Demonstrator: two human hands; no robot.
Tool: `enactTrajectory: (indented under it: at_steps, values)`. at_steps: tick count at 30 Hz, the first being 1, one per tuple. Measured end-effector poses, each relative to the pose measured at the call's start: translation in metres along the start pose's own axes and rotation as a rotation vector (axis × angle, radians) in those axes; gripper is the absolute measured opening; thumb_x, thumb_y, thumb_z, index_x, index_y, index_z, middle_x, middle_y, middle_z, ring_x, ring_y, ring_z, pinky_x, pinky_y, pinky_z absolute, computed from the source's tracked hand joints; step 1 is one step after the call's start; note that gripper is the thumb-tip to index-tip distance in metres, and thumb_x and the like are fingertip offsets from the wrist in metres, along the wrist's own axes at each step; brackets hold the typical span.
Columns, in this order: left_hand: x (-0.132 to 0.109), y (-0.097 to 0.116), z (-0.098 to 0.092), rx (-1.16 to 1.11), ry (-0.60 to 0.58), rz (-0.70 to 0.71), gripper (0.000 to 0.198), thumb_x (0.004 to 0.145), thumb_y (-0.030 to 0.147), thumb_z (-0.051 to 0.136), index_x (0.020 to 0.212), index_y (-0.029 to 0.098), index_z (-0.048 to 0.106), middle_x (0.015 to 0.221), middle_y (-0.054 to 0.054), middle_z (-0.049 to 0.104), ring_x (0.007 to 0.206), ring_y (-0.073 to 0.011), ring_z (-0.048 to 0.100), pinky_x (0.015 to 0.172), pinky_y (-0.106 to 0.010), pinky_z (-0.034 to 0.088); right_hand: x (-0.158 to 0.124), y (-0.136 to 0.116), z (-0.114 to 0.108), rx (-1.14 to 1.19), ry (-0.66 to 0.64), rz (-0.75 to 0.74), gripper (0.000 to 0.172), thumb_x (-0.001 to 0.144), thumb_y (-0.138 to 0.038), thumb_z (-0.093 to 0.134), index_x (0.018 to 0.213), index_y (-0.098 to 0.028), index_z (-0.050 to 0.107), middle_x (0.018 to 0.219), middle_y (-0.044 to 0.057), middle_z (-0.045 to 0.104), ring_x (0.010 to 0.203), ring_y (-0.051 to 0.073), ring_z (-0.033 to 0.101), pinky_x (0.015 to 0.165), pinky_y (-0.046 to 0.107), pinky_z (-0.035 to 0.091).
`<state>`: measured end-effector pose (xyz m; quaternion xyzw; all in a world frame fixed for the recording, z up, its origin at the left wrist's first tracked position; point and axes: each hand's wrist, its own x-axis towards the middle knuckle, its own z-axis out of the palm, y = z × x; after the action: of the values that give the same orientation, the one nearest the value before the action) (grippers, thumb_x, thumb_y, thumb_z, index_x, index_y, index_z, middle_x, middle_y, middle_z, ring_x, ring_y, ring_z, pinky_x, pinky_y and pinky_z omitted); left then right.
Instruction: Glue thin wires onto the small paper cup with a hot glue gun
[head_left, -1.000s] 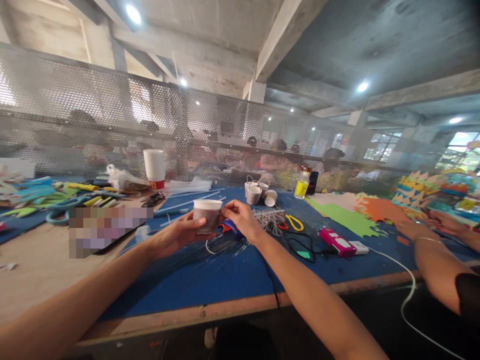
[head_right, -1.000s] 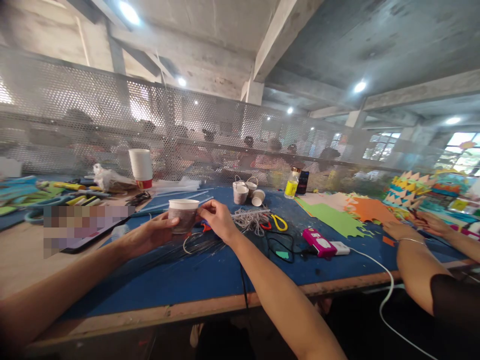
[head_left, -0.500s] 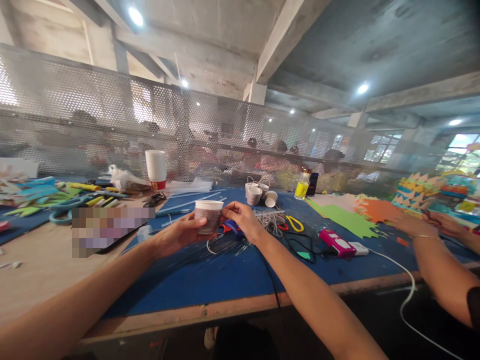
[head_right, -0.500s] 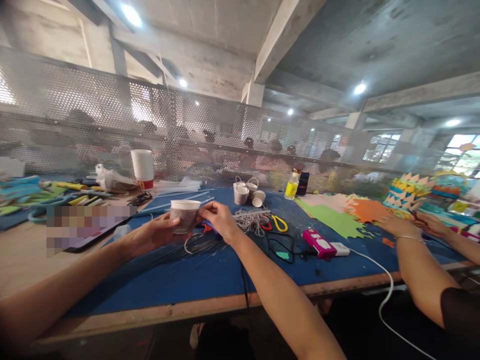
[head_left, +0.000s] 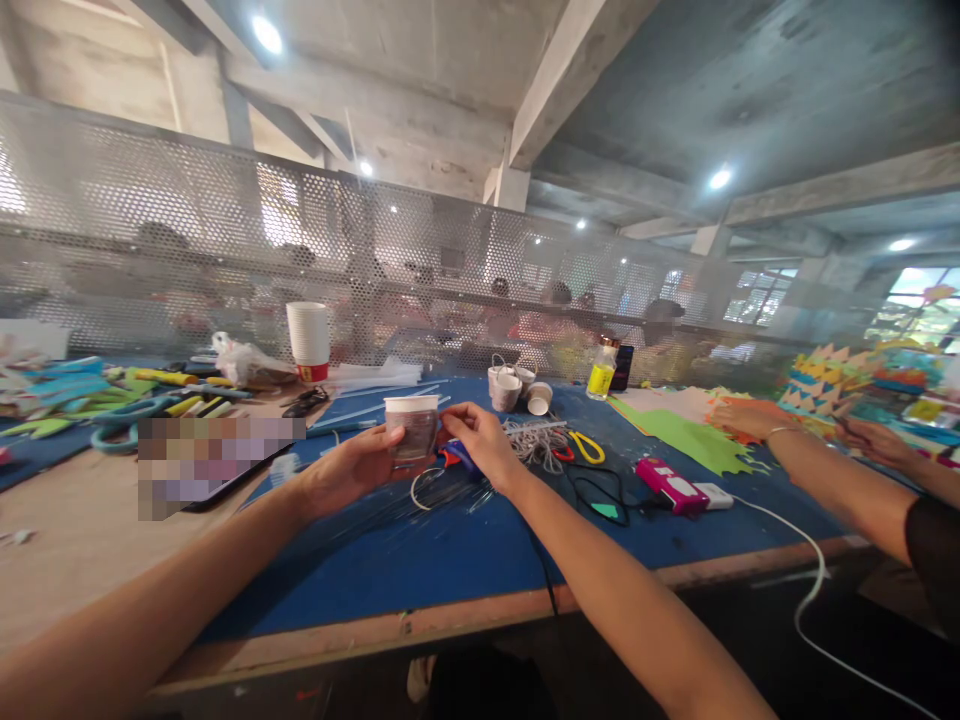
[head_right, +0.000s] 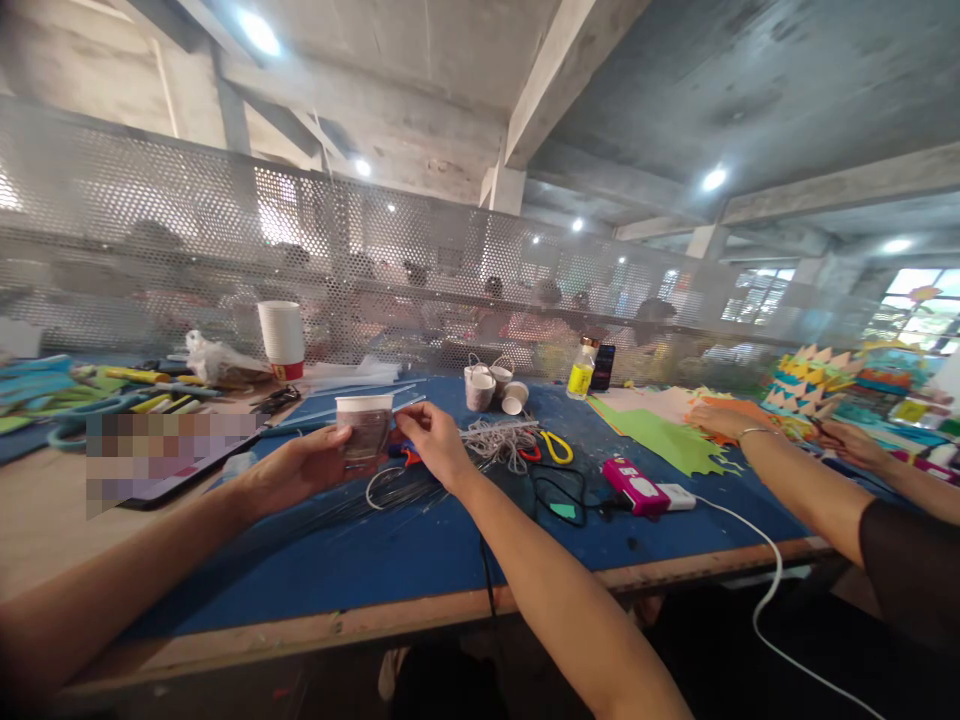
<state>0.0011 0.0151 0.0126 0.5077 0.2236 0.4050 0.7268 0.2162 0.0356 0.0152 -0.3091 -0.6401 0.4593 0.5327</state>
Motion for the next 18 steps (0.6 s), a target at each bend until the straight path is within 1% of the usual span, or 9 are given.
enactTrajectory:
  at_steps: [3, 6, 10, 13, 16, 18]
  values:
    - [0.0, 0.0, -0.001, -0.003, 0.025, 0.003, 0.038, 0.092, 0.033, 0.066, 0.125, 0.018, 0.073, 0.131, -0.013, 0.072, 0.115, -0.0308, 0.069, 0.102, -0.04, 0.052, -0.001, 0.002, 0.001, -0.109, 0.006, -0.063, 0.033, 0.081, -0.049, 0.073, 0.095, -0.02, 0.065, 0.091, 0.002, 0.071, 0.086, 0.017, 0.069, 0.085, 0.031, 0.053]
    - [0.002, -0.002, -0.002, -0.003, 0.028, 0.028, 0.035, 0.092, 0.033, 0.066, 0.124, 0.019, 0.073, 0.132, -0.012, 0.072, 0.118, -0.0312, 0.068, 0.106, -0.042, 0.05, -0.001, 0.004, 0.001, -0.162, -0.012, -0.091, 0.033, 0.083, -0.049, 0.072, 0.097, -0.02, 0.065, 0.096, 0.003, 0.071, 0.089, 0.016, 0.068, 0.087, 0.03, 0.053]
    - [0.005, -0.003, -0.001, 0.028, 0.027, 0.043, 0.037, 0.094, 0.034, 0.064, 0.128, 0.02, 0.07, 0.137, -0.014, 0.068, 0.122, -0.0317, 0.066, 0.105, -0.043, 0.05, -0.002, 0.006, 0.0, -0.179, 0.008, -0.107, 0.033, 0.083, -0.048, 0.073, 0.098, -0.021, 0.063, 0.094, 0.002, 0.07, 0.087, 0.016, 0.067, 0.085, 0.03, 0.053]
    - [0.004, -0.003, 0.001, 0.065, 0.075, 0.029, 0.039, 0.093, 0.034, 0.066, 0.129, 0.02, 0.069, 0.14, -0.015, 0.066, 0.121, -0.0316, 0.067, 0.102, -0.042, 0.052, -0.001, 0.007, -0.001, -0.213, 0.052, -0.121, 0.034, 0.083, -0.049, 0.073, 0.098, -0.02, 0.063, 0.093, 0.002, 0.07, 0.085, 0.016, 0.066, 0.083, 0.03, 0.053]
    - [0.004, -0.002, 0.005, 0.088, 0.13, 0.015, 0.039, 0.092, 0.033, 0.068, 0.128, 0.017, 0.069, 0.138, -0.016, 0.067, 0.12, -0.031, 0.067, 0.103, -0.041, 0.052, -0.002, 0.007, -0.001, -0.277, 0.085, -0.126, 0.035, 0.083, -0.049, 0.073, 0.099, -0.02, 0.062, 0.091, 0.002, 0.07, 0.084, 0.016, 0.066, 0.081, 0.029, 0.053]
    - [0.003, -0.001, 0.008, 0.083, 0.122, 0.006, 0.041, 0.093, 0.035, 0.066, 0.129, 0.017, 0.068, 0.137, -0.016, 0.068, 0.122, -0.0317, 0.066, 0.104, -0.043, 0.051, -0.003, 0.005, -0.001, -0.318, 0.098, -0.131, 0.034, 0.083, -0.05, 0.072, 0.1, -0.021, 0.062, 0.089, 0.001, 0.069, 0.082, 0.016, 0.066, 0.079, 0.029, 0.053]
